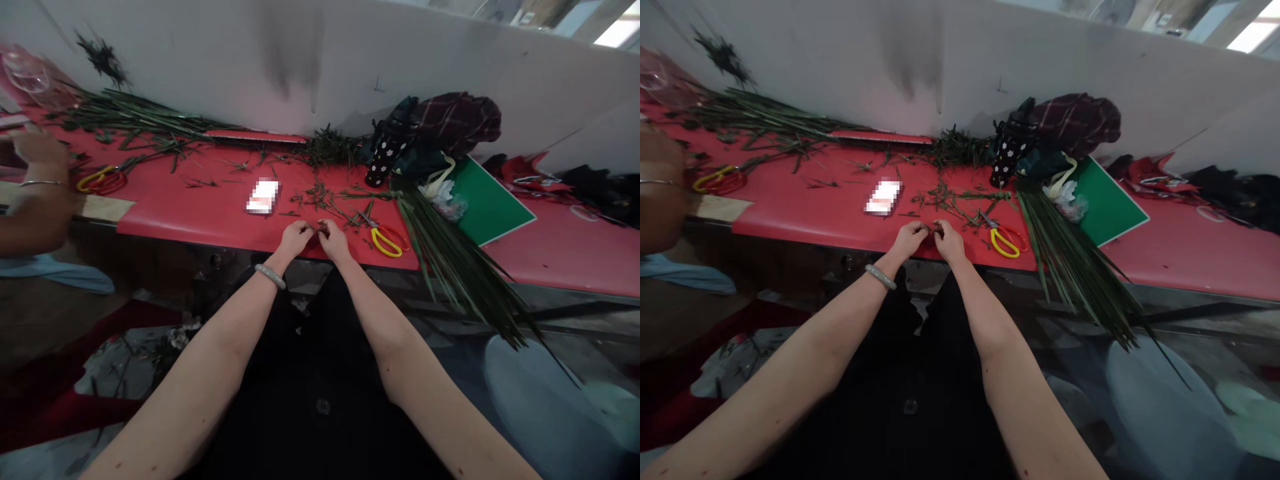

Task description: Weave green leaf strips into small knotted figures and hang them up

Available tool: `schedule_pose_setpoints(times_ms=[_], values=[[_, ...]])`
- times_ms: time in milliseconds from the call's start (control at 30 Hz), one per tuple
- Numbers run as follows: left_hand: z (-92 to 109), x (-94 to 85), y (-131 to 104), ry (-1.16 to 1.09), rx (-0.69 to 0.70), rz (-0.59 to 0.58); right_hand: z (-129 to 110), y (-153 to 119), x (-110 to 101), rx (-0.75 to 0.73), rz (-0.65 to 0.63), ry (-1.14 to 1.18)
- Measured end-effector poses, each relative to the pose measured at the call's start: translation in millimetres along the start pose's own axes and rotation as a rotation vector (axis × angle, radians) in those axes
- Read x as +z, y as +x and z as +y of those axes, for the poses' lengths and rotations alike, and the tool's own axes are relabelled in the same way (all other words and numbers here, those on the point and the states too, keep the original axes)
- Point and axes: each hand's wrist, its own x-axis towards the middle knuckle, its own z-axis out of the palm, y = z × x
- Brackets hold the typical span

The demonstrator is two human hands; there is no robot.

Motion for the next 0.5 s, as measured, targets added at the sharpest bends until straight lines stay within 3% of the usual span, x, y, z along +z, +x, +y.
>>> schedule_pose_setpoints(times_ms=[333,500], values=[[-0.4,-0.4,-0.6,-0.074,0.008,0.007,-0.6,2.2,-0.3,0.0,0.033,-0.045],[-0.4,-1.3,-3.0,-0.329,-0.059,0.077,2.4,4.3,1.2,0.014,0.027,-0.027]])
